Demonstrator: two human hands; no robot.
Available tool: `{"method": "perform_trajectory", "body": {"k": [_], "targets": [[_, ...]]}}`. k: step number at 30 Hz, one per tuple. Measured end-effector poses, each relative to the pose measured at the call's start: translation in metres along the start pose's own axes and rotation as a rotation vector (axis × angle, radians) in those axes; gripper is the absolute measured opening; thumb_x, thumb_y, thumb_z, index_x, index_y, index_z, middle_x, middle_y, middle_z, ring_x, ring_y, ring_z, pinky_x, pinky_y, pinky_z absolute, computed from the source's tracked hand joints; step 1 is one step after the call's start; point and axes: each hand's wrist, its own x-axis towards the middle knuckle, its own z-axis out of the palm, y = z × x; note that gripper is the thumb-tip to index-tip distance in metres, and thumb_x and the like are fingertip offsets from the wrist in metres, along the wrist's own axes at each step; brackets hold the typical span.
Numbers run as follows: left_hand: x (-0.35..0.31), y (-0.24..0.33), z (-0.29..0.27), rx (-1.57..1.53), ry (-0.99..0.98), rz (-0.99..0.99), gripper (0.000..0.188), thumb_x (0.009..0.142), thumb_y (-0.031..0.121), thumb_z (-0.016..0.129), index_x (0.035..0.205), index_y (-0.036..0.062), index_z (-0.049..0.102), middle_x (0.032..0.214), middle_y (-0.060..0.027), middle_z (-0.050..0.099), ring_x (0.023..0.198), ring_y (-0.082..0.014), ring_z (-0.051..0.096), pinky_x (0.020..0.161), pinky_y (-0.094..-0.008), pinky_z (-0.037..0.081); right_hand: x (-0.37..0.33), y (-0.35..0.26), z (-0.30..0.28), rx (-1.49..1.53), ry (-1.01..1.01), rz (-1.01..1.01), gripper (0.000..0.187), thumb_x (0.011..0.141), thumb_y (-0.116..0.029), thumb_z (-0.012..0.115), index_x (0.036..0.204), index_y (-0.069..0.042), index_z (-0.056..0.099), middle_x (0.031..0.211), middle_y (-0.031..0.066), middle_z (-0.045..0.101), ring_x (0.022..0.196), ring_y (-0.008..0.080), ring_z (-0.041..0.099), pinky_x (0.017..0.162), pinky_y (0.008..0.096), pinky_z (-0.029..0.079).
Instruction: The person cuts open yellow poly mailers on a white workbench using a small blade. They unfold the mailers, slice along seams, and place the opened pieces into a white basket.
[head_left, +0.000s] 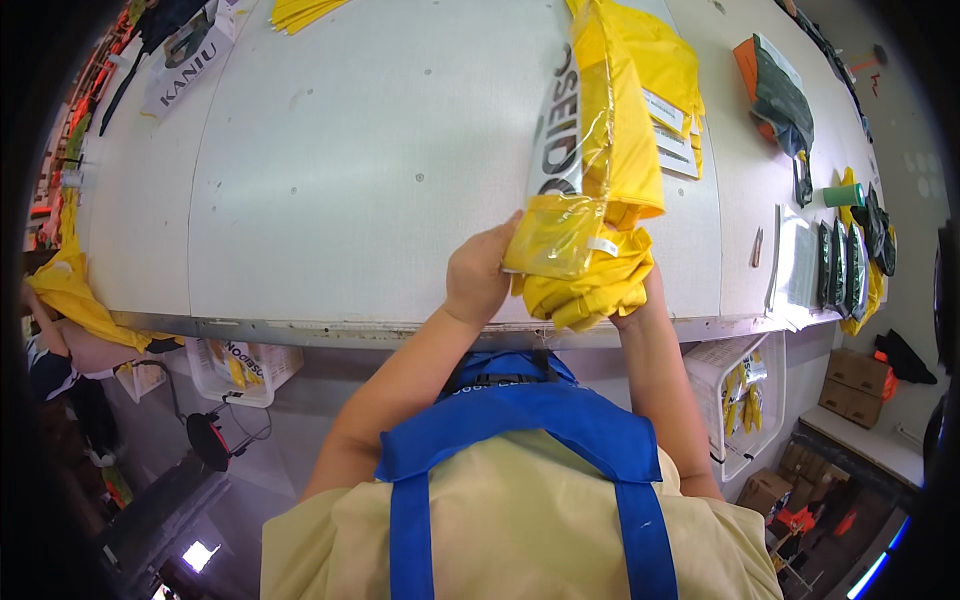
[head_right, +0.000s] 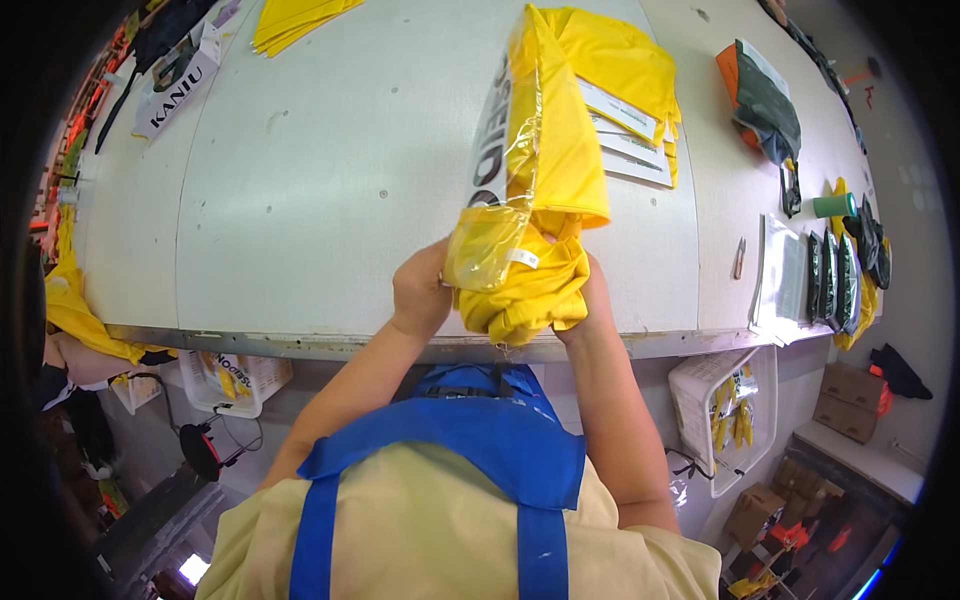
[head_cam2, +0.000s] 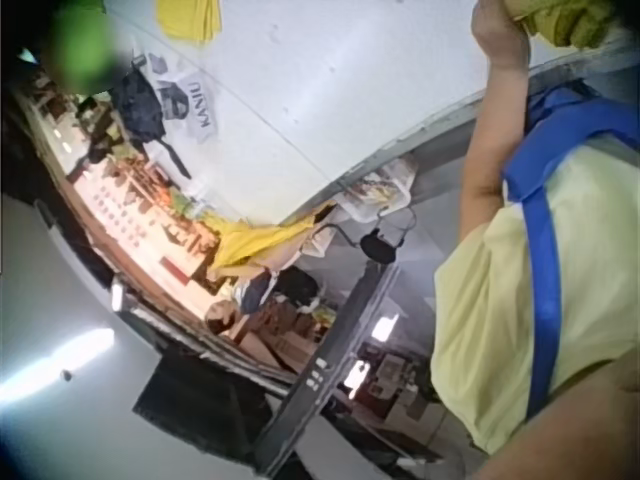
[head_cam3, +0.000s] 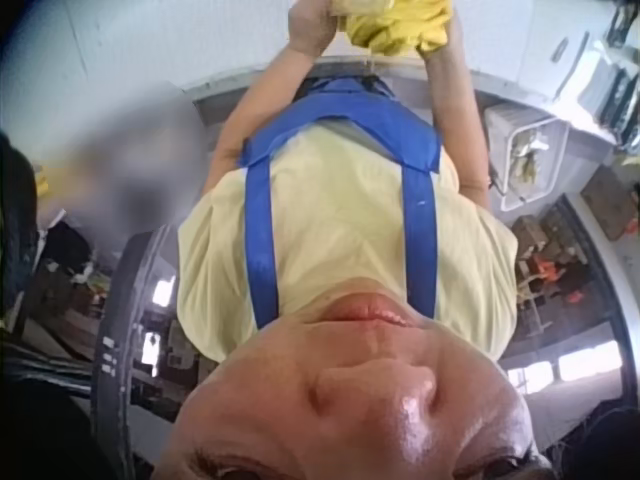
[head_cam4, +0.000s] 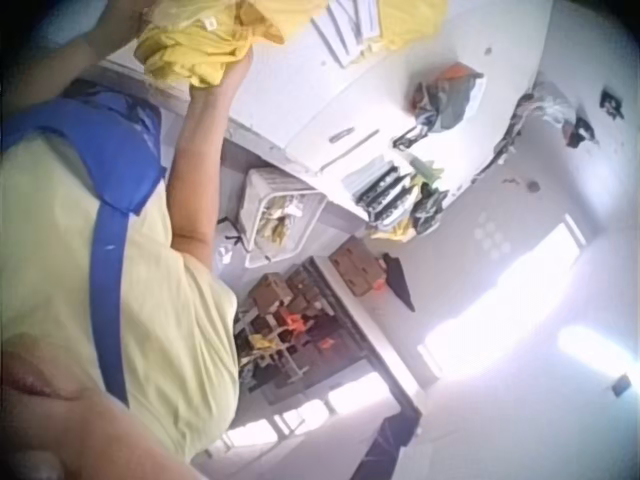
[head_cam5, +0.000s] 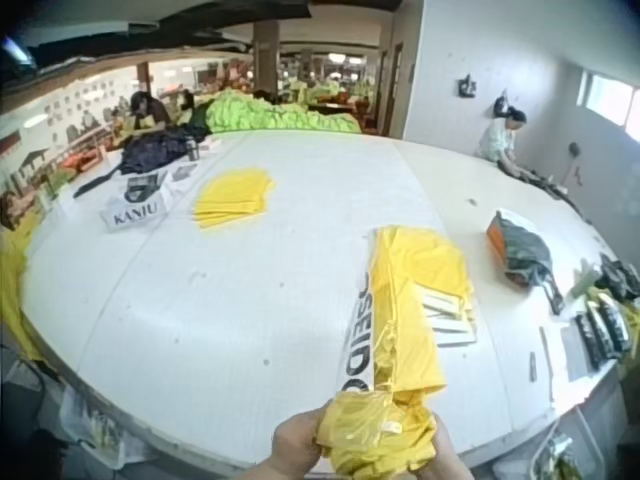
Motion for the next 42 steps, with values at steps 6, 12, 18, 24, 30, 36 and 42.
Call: {"method": "perform_trajectory", "body": {"k": [6,12,18,24,30,36,42], "targets": [[-0.014,0.000,0.009,-0.115,-0.058,-0.091,0.048,0.075,-0.004,0.061,0.122,0.0043,0.056,0.100,-0.0142,0.066,0.089,-0.0297,0.064,0.078,-0.0341,0.052,0.015,-0.006,-0.006,-0.199,0.082,-0.091,0.034,0.095,-0.022,0.044,0.120,-0.001,0.049,0.113,0.0140,0.060,0.097,0.0251,0.064,0.080,0.0378,0.055],[-0.019,0.000,0.006,-0.664,-0.245,-0.461,0.060,0.081,-0.011,0.051,0.137,0.0071,0.043,0.115,-0.0183,0.061,0.106,-0.0285,0.061,0.087,-0.0309,0.049,0.008,-0.011,-0.013,-0.069,-0.015,-0.053,0.039,0.097,-0.032,0.040,0.127,-0.008,0.046,0.120,0.0130,0.057,0.103,0.0271,0.061,0.088,0.0411,0.053],[-0.010,-0.011,0.018,-0.365,-0.122,-0.457,0.037,0.083,-0.010,0.050,0.117,0.0015,0.059,0.099,-0.0124,0.068,0.087,-0.0173,0.064,0.078,-0.0256,0.049,0.012,0.000,-0.017,0.111,-0.209,-0.165,0.044,0.097,-0.038,0.039,0.128,-0.008,0.044,0.123,0.0121,0.056,0.108,0.0275,0.058,0.090,0.0420,0.051],[-0.039,0.015,0.038,-0.504,-0.389,-0.750,0.020,0.084,0.005,0.061,0.103,0.0007,0.066,0.093,-0.0094,0.069,0.085,-0.0130,0.064,0.078,-0.0279,0.049,0.035,0.007,-0.020,-0.186,0.164,-0.257,0.034,0.092,-0.019,0.048,0.121,-0.001,0.050,0.113,0.0125,0.061,0.097,0.0237,0.063,0.084,0.0368,0.053],[-0.056,-0.077,0.035,-1.001,-0.724,-1.012,0.035,0.092,0.024,0.054,0.122,0.0045,0.056,0.116,-0.0106,0.061,0.108,-0.0205,0.058,0.097,-0.0344,0.043,0.038,0.008,-0.062,-0.929,0.411,-0.204,0.038,0.086,-0.024,0.060,0.110,0.006,0.058,0.101,0.0199,0.065,0.090,0.0282,0.065,0.078,0.0364,0.051],[-0.013,-0.023,0.039,-1.519,-0.573,-1.254,0.065,0.090,0.045,0.055,0.140,0.0079,0.033,0.138,-0.0069,0.043,0.127,-0.0204,0.041,0.106,-0.0362,0.033,0.034,0.016,-0.049,-1.450,0.421,-0.314,0.056,0.086,-0.044,0.059,0.100,0.009,0.060,0.093,0.0304,0.063,0.091,0.0436,0.060,0.078,0.0432,0.047],[-0.006,-0.051,0.036,-1.297,-0.849,-1.077,0.075,0.082,0.044,0.066,0.139,0.0080,0.034,0.134,-0.0076,0.047,0.122,-0.0196,0.046,0.102,-0.0342,0.037,0.033,0.018,-0.076,-1.447,0.318,-0.564,0.032,0.091,-0.020,0.047,0.109,0.006,0.056,0.108,0.0308,0.055,0.099,0.0465,0.050,0.086,0.0477,0.041]]}}
